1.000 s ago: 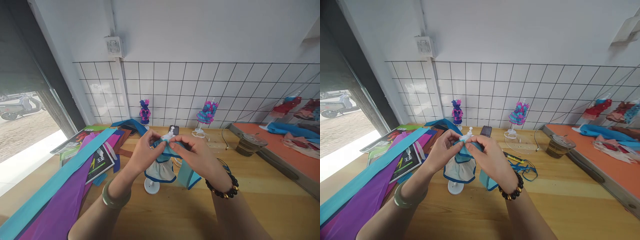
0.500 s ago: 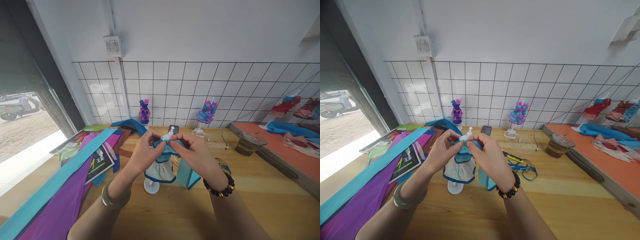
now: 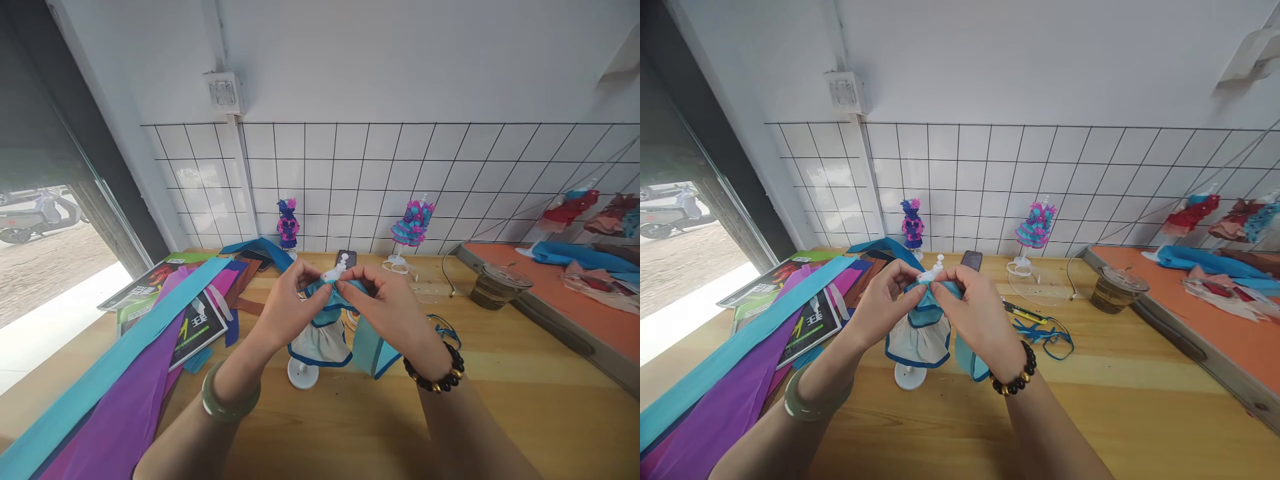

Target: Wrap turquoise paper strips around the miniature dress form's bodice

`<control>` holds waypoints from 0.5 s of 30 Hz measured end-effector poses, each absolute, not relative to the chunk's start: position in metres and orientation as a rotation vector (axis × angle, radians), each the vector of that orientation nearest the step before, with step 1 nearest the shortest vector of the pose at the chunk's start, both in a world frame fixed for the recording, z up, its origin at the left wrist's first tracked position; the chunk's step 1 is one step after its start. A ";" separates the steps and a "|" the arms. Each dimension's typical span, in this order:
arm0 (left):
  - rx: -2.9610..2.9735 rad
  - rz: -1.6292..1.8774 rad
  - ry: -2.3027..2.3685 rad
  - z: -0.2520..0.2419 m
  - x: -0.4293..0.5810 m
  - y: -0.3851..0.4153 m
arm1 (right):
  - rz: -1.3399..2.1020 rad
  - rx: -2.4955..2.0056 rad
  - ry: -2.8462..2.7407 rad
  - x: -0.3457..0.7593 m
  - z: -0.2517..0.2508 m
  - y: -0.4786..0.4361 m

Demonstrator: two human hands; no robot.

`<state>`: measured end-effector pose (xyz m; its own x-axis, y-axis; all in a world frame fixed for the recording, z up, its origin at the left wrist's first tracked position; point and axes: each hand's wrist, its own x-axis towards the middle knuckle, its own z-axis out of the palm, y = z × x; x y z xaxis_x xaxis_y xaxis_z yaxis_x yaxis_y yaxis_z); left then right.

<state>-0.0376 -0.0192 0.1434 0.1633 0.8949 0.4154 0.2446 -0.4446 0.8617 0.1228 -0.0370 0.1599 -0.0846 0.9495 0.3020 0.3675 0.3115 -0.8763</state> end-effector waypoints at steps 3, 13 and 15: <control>1.807 1.308 1.077 0.142 -0.038 -0.019 | 0.772 -1.225 -1.634 0.123 0.159 -0.036; 1.752 1.298 1.070 0.145 -0.039 -0.020 | 0.771 -1.227 -1.649 0.119 0.161 -0.038; 1.787 1.320 1.126 0.147 -0.039 -0.022 | 0.755 -1.218 -1.666 0.117 0.160 -0.039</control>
